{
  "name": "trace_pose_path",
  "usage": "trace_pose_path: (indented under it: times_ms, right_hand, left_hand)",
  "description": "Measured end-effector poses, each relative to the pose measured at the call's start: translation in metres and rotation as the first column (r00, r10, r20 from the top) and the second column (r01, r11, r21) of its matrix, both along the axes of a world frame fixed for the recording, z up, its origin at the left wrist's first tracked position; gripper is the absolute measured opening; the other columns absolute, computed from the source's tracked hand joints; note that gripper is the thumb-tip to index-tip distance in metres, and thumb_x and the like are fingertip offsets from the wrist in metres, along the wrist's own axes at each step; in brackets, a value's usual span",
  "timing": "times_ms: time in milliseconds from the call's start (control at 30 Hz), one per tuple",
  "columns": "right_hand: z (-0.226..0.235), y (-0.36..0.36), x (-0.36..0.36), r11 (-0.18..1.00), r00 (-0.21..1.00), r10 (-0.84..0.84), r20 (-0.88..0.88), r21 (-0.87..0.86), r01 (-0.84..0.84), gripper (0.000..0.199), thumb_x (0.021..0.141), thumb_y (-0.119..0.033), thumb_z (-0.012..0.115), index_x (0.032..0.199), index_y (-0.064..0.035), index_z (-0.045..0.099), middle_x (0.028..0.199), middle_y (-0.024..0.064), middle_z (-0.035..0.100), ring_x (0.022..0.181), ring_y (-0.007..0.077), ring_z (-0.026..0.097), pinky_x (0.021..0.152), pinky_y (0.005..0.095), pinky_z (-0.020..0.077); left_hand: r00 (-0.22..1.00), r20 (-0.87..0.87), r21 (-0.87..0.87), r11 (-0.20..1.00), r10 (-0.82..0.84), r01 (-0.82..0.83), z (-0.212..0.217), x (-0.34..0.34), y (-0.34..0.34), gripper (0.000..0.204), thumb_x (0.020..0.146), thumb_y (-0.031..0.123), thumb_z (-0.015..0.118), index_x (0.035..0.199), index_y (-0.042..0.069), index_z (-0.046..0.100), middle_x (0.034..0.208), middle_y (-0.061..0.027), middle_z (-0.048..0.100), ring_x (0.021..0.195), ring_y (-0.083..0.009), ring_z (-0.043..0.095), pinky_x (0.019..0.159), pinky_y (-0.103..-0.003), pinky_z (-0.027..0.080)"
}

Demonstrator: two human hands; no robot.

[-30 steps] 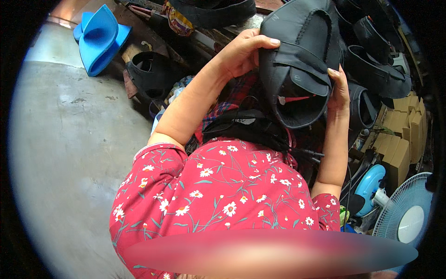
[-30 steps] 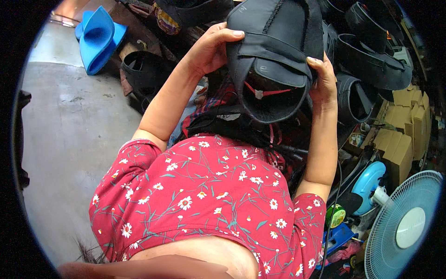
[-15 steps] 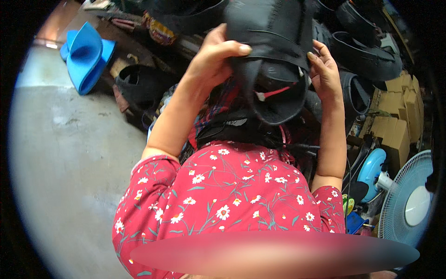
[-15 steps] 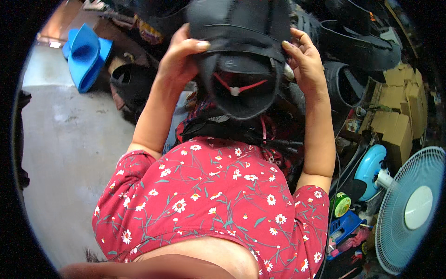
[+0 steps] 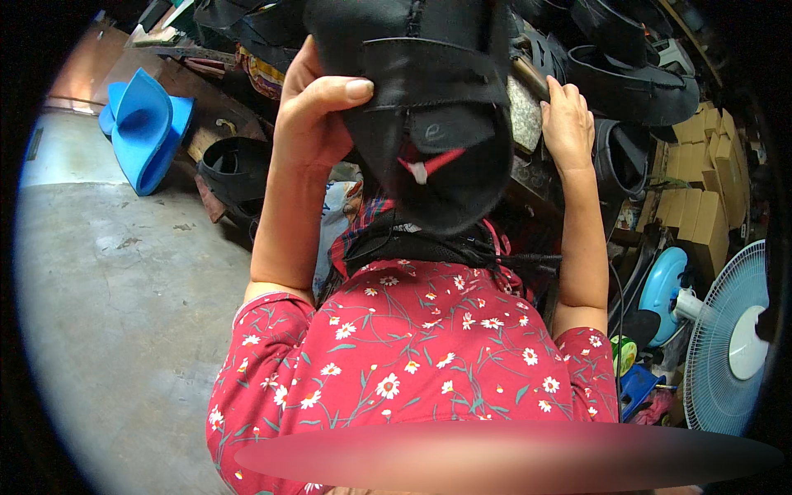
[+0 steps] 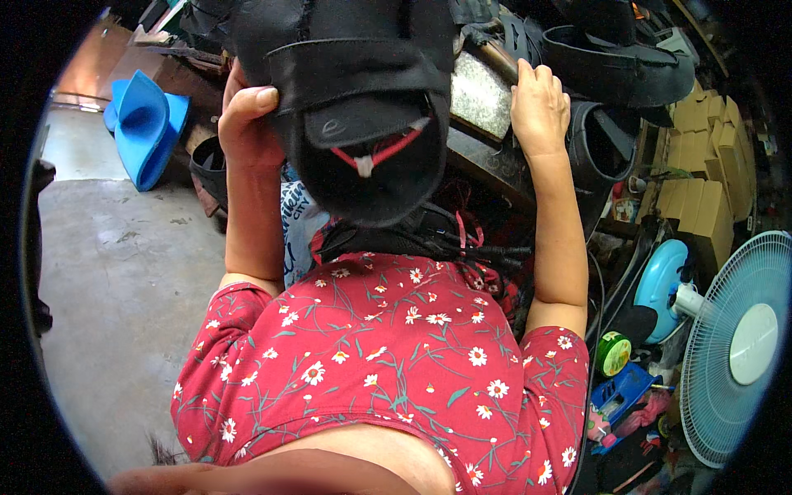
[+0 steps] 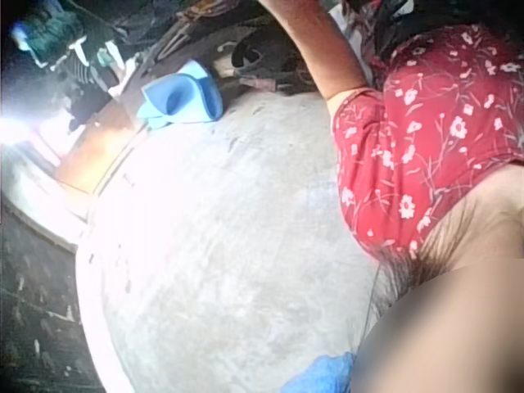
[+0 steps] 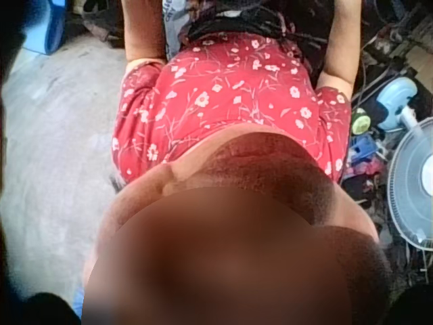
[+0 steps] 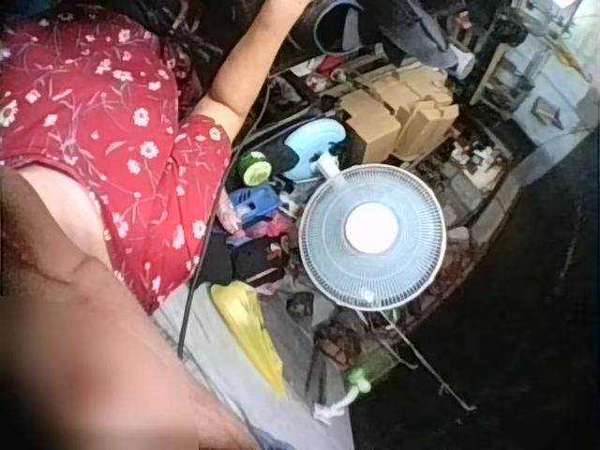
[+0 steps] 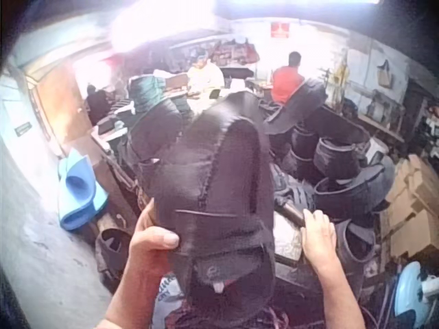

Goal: The person holds a black sandal and repeatedly taps the strap area with a small hammer. They rotate the sandal to access different parts of the strap and sole, then set it down and pick up another sandal to continue the same process.

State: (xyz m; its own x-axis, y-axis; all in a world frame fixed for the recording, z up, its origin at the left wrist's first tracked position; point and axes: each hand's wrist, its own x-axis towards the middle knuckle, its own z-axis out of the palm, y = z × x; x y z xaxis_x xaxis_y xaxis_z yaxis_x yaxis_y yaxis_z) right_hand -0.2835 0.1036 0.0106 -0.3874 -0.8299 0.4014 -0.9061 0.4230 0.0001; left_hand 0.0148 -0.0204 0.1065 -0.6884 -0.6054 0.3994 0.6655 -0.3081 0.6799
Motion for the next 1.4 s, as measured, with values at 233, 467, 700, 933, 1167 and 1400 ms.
trace_pose_path:
  times_ms: [233, 467, 700, 933, 1167, 1400]
  right_hand:
    - [-0.001, -0.003, 0.003, 0.869, 0.697, 0.258, 0.668, -0.476, 0.134, 0.032, 0.095, -0.020, 0.055, 0.124, -0.0046, 0.058, 0.089, 0.0065, 0.062, 0.071, 0.0177, 0.059, 0.062, 0.0300, 0.0486]
    - [0.031, 0.035, 0.020, 0.628, 0.080, 0.700, 0.709, -0.666, 0.402, 0.029, 0.102, -0.029, 0.050, 0.117, -0.0042, 0.049, 0.081, 0.0062, 0.058, 0.062, 0.0117, 0.054, 0.052, 0.0237, 0.0421]
    - [0.045, 0.078, 0.037, 0.408, 0.417, 0.745, 0.521, -0.850, 0.333, 0.042, 0.102, -0.035, 0.049, 0.130, -0.0043, 0.042, 0.082, 0.0069, 0.057, 0.063, 0.0130, 0.052, 0.055, 0.0241, 0.0433]
    - [0.034, 0.094, 0.042, 0.893, 0.772, 0.328, 0.545, -0.445, -0.066, 0.043, 0.098, -0.022, 0.057, 0.139, -0.0103, 0.051, 0.105, 0.0112, 0.068, 0.084, 0.0209, 0.066, 0.069, 0.0337, 0.0513]
    - [0.013, 0.090, 0.048, 0.984, 0.918, 0.159, 0.364, -0.140, -0.115, 0.038, 0.096, -0.029, 0.058, 0.132, -0.0189, 0.055, 0.108, 0.0163, 0.068, 0.089, 0.0358, 0.068, 0.072, 0.0426, 0.0539]
    - [0.045, 0.065, 0.045, 0.665, 0.741, 0.583, 0.331, -0.719, -0.202, 0.047, 0.094, -0.013, 0.062, 0.140, -0.0164, 0.052, 0.116, 0.0120, 0.068, 0.079, 0.0219, 0.070, 0.067, 0.0343, 0.0552]
  left_hand:
    - [0.982, 0.179, -0.069, 0.997, 0.056, -0.044, -0.003, -0.024, -0.004, 0.059, 0.073, 0.007, 0.064, 0.131, 0.002, 0.051, 0.107, -0.0137, 0.067, 0.093, -0.0190, 0.067, 0.084, -0.030, 0.054]
    - [0.761, -0.139, -0.965, 0.084, 0.634, -0.247, 0.013, -0.045, -0.008, 0.053, 0.075, 0.004, 0.065, 0.127, 0.012, 0.055, 0.090, -0.0107, 0.069, 0.079, -0.0177, 0.068, 0.069, -0.028, 0.055]
    - [0.586, -0.371, -0.819, -0.551, 0.720, 0.158, -0.089, -0.126, 0.009, 0.011, 0.079, 0.018, 0.060, 0.088, 0.012, 0.056, 0.067, -0.0028, 0.060, 0.065, -0.0194, 0.062, 0.058, -0.032, 0.049]
    - [0.558, -0.310, -0.838, -0.499, 0.770, 0.223, -0.099, -0.120, 0.021, 0.011, 0.078, 0.016, 0.060, 0.084, 0.008, 0.054, 0.070, -0.0064, 0.062, 0.067, -0.0212, 0.061, 0.061, -0.033, 0.050]
    - [0.579, -0.419, -0.841, -0.540, 0.699, 0.043, -0.088, -0.062, 0.011, 0.010, 0.073, 0.016, 0.060, 0.082, 0.013, 0.062, 0.080, 0.0010, 0.057, 0.088, -0.0182, 0.056, 0.086, -0.037, 0.043]
    - [0.581, -0.443, -0.847, -0.530, 0.683, -0.023, -0.107, -0.082, 0.006, 0.012, 0.074, 0.016, 0.060, 0.085, 0.014, 0.064, 0.083, 0.0034, 0.058, 0.087, -0.0163, 0.056, 0.085, -0.033, 0.041]
